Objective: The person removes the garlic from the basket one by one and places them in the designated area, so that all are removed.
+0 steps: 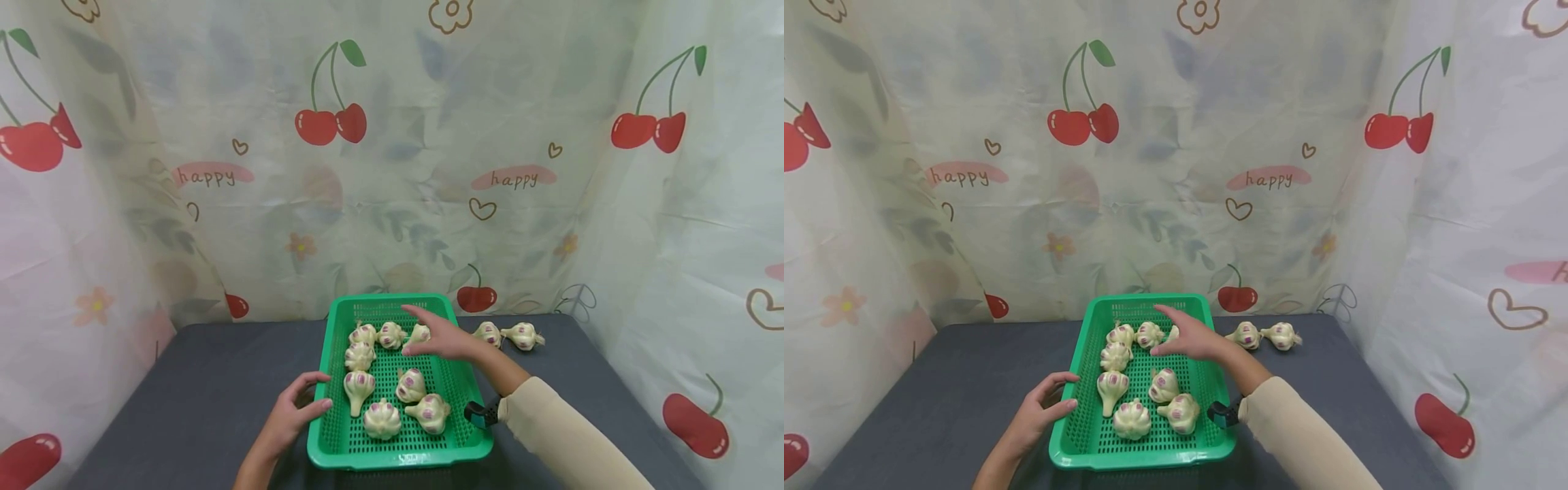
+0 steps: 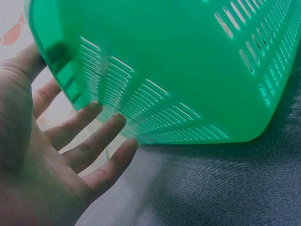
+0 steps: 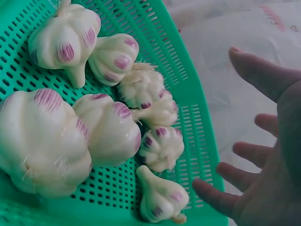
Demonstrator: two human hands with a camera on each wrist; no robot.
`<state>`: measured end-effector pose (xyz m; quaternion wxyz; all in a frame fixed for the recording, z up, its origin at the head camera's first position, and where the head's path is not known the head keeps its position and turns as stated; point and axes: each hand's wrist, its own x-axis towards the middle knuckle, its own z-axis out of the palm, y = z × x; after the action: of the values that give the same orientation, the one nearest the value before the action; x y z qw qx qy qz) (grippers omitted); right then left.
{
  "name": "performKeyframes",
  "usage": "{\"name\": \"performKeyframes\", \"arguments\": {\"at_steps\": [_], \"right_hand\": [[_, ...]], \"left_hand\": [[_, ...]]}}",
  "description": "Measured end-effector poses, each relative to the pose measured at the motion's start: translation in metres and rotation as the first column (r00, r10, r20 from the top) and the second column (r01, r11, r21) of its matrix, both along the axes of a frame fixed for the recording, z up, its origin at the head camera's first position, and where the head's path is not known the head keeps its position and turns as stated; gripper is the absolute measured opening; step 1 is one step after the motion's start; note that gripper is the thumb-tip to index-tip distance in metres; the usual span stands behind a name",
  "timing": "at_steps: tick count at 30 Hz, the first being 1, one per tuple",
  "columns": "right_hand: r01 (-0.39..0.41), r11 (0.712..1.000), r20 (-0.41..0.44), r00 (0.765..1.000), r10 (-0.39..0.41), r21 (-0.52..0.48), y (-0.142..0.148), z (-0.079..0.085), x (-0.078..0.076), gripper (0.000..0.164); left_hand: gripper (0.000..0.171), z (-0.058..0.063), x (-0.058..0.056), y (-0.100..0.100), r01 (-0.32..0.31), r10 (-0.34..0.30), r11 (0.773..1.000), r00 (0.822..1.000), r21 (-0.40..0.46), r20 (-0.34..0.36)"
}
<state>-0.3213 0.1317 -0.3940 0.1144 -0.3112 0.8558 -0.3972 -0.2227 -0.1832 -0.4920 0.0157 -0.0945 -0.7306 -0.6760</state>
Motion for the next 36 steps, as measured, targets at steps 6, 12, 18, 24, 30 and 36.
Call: {"name": "performKeyframes", "arguments": {"at_steps": [6,12,18,24,30,36], "right_hand": [[-0.091,0.990,0.084,0.993,0.082,0.112,-0.011,-0.008,-0.006,0.085],[-0.172,0.963,0.154,0.978,0.141,0.210,-0.019,-0.019,-0.011,0.086],[-0.199,0.929,0.211,0.968,0.137,0.312,-0.027,-0.025,-0.013,0.083],[-0.243,0.870,0.264,0.955,0.136,0.430,-0.030,-0.027,-0.011,0.072],[-0.273,0.824,0.255,0.953,0.162,0.496,-0.030,-0.033,-0.011,0.064],[-0.263,0.823,0.229,0.959,0.166,0.503,-0.030,-0.034,-0.011,0.056]], "left_hand": [[0.037,0.000,-0.001,-0.001,0.000,0.000,1.000,1.000,-0.008,0.014],[0.038,-0.002,-0.001,-0.002,0.012,-0.012,1.000,1.000,-0.010,0.012],[0.040,-0.002,-0.003,-0.002,0.026,-0.026,1.000,1.000,-0.010,0.011],[0.039,-0.001,-0.002,-0.001,0.025,-0.025,1.000,1.000,-0.010,0.012],[0.038,-0.001,-0.002,-0.001,0.010,-0.010,1.000,1.000,-0.009,0.021],[0.037,-0.003,-0.002,-0.002,0.004,-0.004,1.000,1.000,-0.010,0.006]]}}
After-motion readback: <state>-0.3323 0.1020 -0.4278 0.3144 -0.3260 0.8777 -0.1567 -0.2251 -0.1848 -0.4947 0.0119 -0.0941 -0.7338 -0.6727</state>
